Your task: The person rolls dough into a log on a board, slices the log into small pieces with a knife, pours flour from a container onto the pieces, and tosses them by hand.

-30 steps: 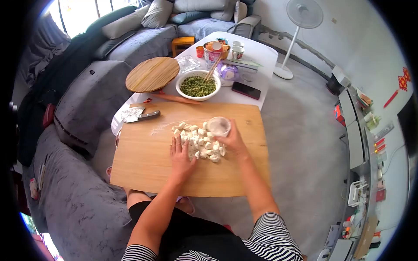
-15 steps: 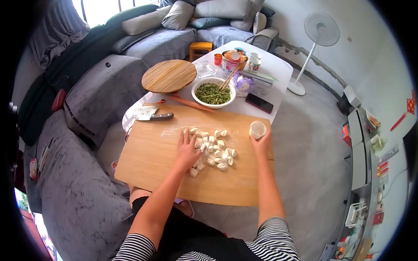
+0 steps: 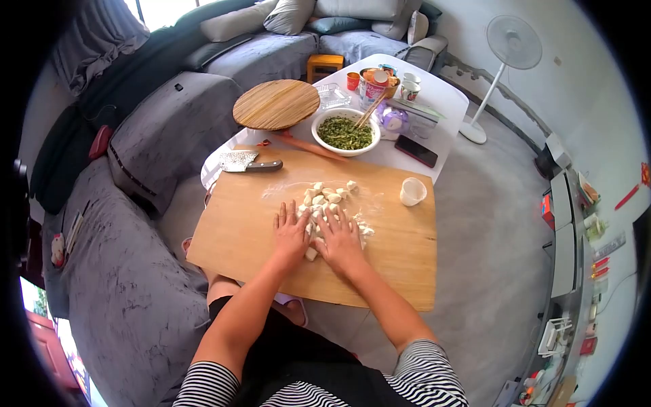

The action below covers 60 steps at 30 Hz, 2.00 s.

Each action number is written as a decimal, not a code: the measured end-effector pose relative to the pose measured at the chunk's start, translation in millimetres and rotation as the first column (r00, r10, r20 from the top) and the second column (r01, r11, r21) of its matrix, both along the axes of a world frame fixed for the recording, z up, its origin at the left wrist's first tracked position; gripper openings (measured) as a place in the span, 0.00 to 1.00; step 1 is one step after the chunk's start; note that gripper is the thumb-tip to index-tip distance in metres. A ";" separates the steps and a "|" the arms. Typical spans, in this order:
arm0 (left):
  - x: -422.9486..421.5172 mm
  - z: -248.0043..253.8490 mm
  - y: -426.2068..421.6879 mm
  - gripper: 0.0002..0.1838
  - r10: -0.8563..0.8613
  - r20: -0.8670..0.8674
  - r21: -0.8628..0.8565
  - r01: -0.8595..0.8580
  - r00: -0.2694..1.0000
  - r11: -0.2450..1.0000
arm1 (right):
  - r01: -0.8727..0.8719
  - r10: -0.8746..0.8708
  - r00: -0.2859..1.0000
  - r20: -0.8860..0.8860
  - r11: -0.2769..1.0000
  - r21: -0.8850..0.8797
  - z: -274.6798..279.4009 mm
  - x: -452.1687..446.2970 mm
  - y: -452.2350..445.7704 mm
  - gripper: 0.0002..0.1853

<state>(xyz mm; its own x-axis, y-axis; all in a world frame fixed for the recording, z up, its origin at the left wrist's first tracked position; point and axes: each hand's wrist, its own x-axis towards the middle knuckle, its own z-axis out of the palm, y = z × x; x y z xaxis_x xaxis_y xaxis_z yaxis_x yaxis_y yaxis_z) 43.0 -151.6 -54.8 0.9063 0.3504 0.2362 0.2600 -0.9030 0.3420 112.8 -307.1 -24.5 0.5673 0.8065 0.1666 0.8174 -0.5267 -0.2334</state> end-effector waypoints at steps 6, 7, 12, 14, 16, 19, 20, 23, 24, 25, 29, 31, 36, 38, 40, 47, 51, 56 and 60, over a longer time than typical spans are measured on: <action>-0.9 3.3 -20.1 0.31 -0.156 -0.015 -0.072 0.155 0.988 0.985 | 0.113 -0.106 0.989 0.100 0.991 -0.069 -4.4 18.7 -47.6 0.32; -3.6 6.5 -26.9 0.31 -0.157 -0.018 -0.079 0.155 0.987 0.985 | 0.202 -0.196 0.973 0.119 0.978 -0.046 -5.5 28.9 -45.9 0.31; -5.4 -5.0 -24.4 0.33 -0.080 0.006 0.104 0.079 0.997 0.991 | 0.139 -0.140 0.990 0.007 0.986 0.097 -16.3 49.7 -0.5 0.28; -4.9 2.2 -5.6 0.33 0.102 0.003 0.037 -0.102 0.995 0.994 | 0.010 -0.010 1.000 -0.002 0.997 0.083 -13.6 24.3 11.6 0.29; -2.7 -4.4 8.3 0.34 0.142 0.014 -0.003 -0.142 0.990 0.990 | -0.042 0.041 0.999 0.016 0.998 0.043 -0.8 -7.4 -7.7 0.30; 0.8 -10.9 9.4 0.35 0.081 0.064 -0.072 -0.076 0.995 0.995 | -0.025 0.028 0.995 0.093 0.999 -0.038 -7.4 -7.9 -35.5 0.31; 3.6 -11.7 4.6 0.35 -0.017 0.114 -0.086 0.027 0.993 0.996 | 0.041 -0.029 0.986 0.163 0.997 -0.067 -11.1 -0.8 -45.6 0.31; -1.0 9.7 -27.9 0.32 -0.264 -0.170 0.053 0.276 0.950 0.960 | 0.135 -0.135 0.987 0.084 0.991 0.001 -9.1 35.7 -52.3 0.31; -4.8 18.6 -33.7 0.32 -0.265 -0.163 0.056 0.277 0.950 0.959 | 0.115 -0.122 0.989 0.083 0.989 0.091 -18.5 54.1 -48.4 0.32; -8.9 26.8 -38.3 0.31 -0.317 -0.214 0.025 0.330 0.924 0.944 | 0.113 -0.122 0.989 0.089 0.989 0.093 -24.3 70.7 -37.7 0.32; -13.0 1.4 -33.5 0.30 -0.317 -0.079 0.047 0.321 0.945 0.946 | 0.133 -0.130 0.991 -0.029 0.959 0.252 -33.4 111.2 14.5 0.30; -13.6 7.1 -24.4 0.32 -0.216 -0.080 -0.012 0.216 0.973 0.976 | 0.094 -0.065 0.992 -0.111 0.957 0.276 -25.0 100.1 29.1 0.28; -3.4 1.7 0.0 0.36 0.068 0.102 -0.105 -0.057 0.993 0.993 | -0.226 0.256 0.966 -0.047 0.916 0.332 -18.4 47.2 -14.1 0.22; -2.6 1.9 1.4 0.37 0.084 0.087 -0.122 -0.073 0.993 0.990 | -0.173 0.213 0.974 -0.077 0.918 0.356 -6.4 49.5 -25.3 0.22; -5.2 6.5 -5.2 0.38 -0.140 0.021 -0.109 0.142 0.990 0.984 | -0.078 0.138 0.983 -0.118 0.908 0.411 -3.2 58.4 -25.2 0.23; -3.5 -1.9 -5.6 0.35 -0.153 0.081 -0.067 0.158 0.985 0.985 | -0.079 0.123 0.985 -0.120 0.943 0.325 -18.3 102.7 85.5 0.24; 4.0 -1.1 3.7 0.33 0.254 0.286 -0.290 -0.169 0.924 0.942 | -0.328 0.354 0.888 -0.293 0.935 0.133 3.7 68.0 76.0 0.23; 0.5 17.0 3.4 0.32 -0.053 0.134 -0.023 0.057 0.990 0.998 | -0.154 0.163 0.984 -0.064 0.980 0.127 5.0 14.3 -7.9 0.26; 0.3 10.2 -6.8 0.33 -0.201 0.067 -0.098 0.207 0.977 0.973 | 0.022 -0.025 0.996 0.087 0.999 0.027 -8.7 24.6 -39.1 0.30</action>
